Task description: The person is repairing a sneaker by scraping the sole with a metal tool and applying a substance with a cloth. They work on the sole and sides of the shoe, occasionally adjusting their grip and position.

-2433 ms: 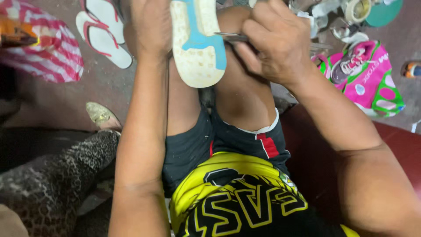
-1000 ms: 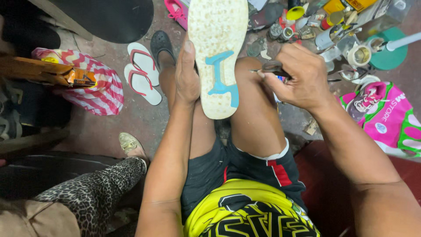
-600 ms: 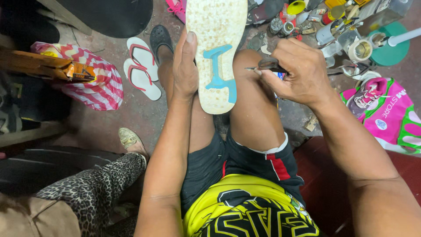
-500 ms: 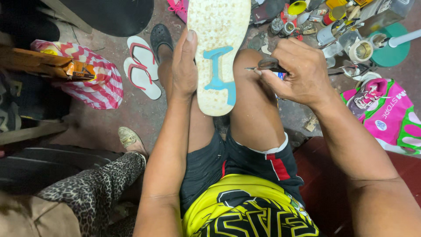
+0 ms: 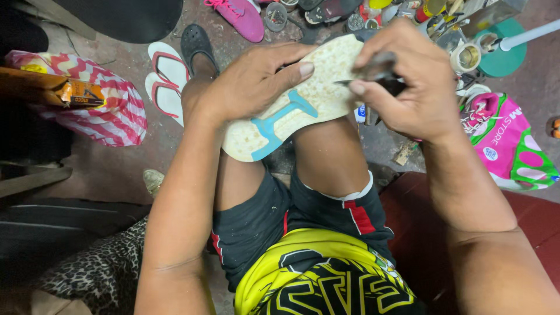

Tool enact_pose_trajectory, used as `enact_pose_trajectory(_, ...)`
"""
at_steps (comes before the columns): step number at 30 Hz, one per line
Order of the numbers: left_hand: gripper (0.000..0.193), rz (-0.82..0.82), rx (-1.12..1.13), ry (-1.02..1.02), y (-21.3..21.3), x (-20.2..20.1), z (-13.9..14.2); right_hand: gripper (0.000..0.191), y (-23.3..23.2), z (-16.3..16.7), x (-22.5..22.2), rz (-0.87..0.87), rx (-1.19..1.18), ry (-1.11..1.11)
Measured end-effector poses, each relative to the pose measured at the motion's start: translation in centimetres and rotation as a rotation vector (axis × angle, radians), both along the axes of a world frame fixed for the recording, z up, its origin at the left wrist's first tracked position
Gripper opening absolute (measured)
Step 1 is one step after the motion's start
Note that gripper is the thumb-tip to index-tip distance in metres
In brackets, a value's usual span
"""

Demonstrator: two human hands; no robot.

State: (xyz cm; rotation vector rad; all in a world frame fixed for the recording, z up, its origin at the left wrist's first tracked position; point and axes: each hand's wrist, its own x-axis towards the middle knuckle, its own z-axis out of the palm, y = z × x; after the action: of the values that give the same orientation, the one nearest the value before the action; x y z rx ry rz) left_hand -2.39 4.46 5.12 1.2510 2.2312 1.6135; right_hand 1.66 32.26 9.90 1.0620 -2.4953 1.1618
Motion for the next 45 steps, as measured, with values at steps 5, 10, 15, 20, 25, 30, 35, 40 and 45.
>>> enact_pose_trajectory(5,0.057,0.608,-0.361,0.127,-0.4,6.4,2.4,0.022,-0.2,-2.2,-1.7,-0.044,-0.003,-0.115)
enact_pose_trajectory(10,0.097,0.89,-0.345,0.433,0.8,12.9,1.5,0.022,0.8,-4.2,-2.3,-0.05,-0.021,-0.141)
enact_pose_trajectory(15,0.092,0.939,-0.265,0.185,0.2,13.6,0.0,0.023,0.4,-3.2,-2.2,-0.004,-0.001,-0.133)
enact_pose_trajectory(20,0.082,0.728,-0.313,0.255,-3.9,11.8,1.5,0.02,1.0,0.0,-1.2,-0.023,0.14,-0.008)
enact_pose_trajectory(25,0.081,0.658,-0.355,0.242,-4.2,10.2,3.3,0.021,-0.1,1.5,-0.5,-0.032,0.422,0.299)
enact_pose_trajectory(30,0.086,0.634,-0.386,0.221,-4.0,10.3,3.7,0.022,-2.2,1.3,-0.4,0.015,0.506,0.482)
enact_pose_trajectory(35,0.086,0.632,-0.379,0.221,-4.2,10.1,3.3,0.026,-2.3,0.7,-0.4,0.029,0.545,0.436)
enact_pose_trajectory(40,0.083,0.649,-0.399,0.25,-3.7,10.5,3.5,0.019,-1.6,0.0,0.5,-0.08,0.424,0.322)
enact_pose_trajectory(45,0.088,0.718,-0.371,0.287,-2.8,11.9,2.7,0.015,-1.9,0.0,2.2,-0.221,0.278,0.199)
